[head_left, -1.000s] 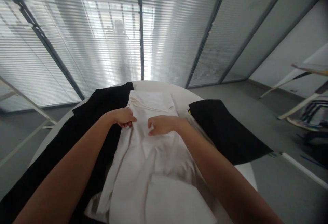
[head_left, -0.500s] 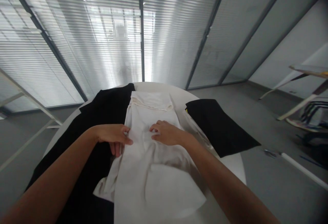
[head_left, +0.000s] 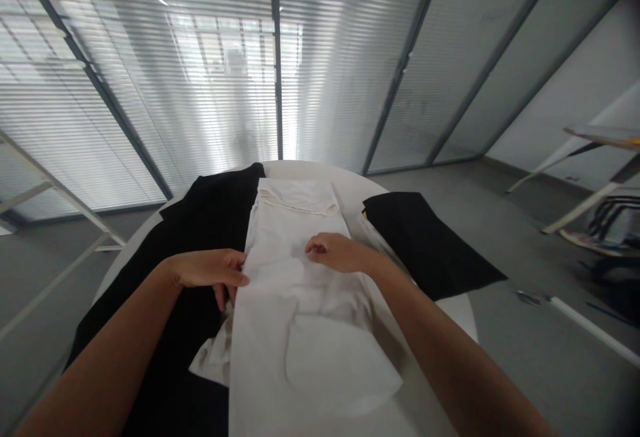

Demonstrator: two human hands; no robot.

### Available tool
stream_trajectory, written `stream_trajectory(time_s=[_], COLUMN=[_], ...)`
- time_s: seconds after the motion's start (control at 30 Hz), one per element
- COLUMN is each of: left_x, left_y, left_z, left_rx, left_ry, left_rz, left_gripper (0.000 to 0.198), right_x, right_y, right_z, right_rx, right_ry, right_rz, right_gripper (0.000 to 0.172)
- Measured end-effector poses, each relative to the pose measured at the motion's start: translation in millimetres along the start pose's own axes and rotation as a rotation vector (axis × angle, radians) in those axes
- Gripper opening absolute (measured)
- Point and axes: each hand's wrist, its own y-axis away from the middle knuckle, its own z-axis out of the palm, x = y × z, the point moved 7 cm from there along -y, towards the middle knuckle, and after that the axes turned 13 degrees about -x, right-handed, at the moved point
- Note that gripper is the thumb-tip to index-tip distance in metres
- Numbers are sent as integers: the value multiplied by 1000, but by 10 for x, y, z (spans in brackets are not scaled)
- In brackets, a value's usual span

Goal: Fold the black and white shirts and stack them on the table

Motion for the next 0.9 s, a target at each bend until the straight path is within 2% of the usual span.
stream_trajectory(time_s=[0.13, 0.23, 0.33, 0.4, 0.53, 0.6, 0.67, 0.73, 0.8, 0.9], left_x=[51, -9, -115, -147, -35, 20, 45, 60, 72, 46], left_y=[-69, -71, -8, 60, 120, 119, 121, 120, 108, 54], left_z=[17, 0, 101, 178, 337, 388, 397, 377, 350, 347], left_rx=[10, -20, -135, -142, -64, -3, 71, 144, 192, 138], left_ry=[71, 125, 67, -55, -342, -436, -501, -539, -536, -456], left_rz=[137, 142, -47, -217, -427, -485, -516, -485, -401, -295], left_gripper=[57, 56, 45, 41, 30, 31, 40, 52, 54, 44], right_x=[60, 79, 108, 124, 151, 156, 142, 121, 106, 108], right_y=[-25, -36, -39, -44, -61, -63, -56, -44, -35, -41], right_z=[3, 2, -2, 0, 17, 20, 13, -1, -12, -17], right_rx=[17, 29, 39, 44, 45, 41, 40, 41, 45, 56], right_ry=[7, -18, -48, -44, -39, -38, -29, -24, -33, -48], right_rz=[6, -1, 7, 7, 5, 14, 20, 26, 32, 29], right_gripper=[22, 22, 21, 21, 21, 21, 21, 21, 21, 20])
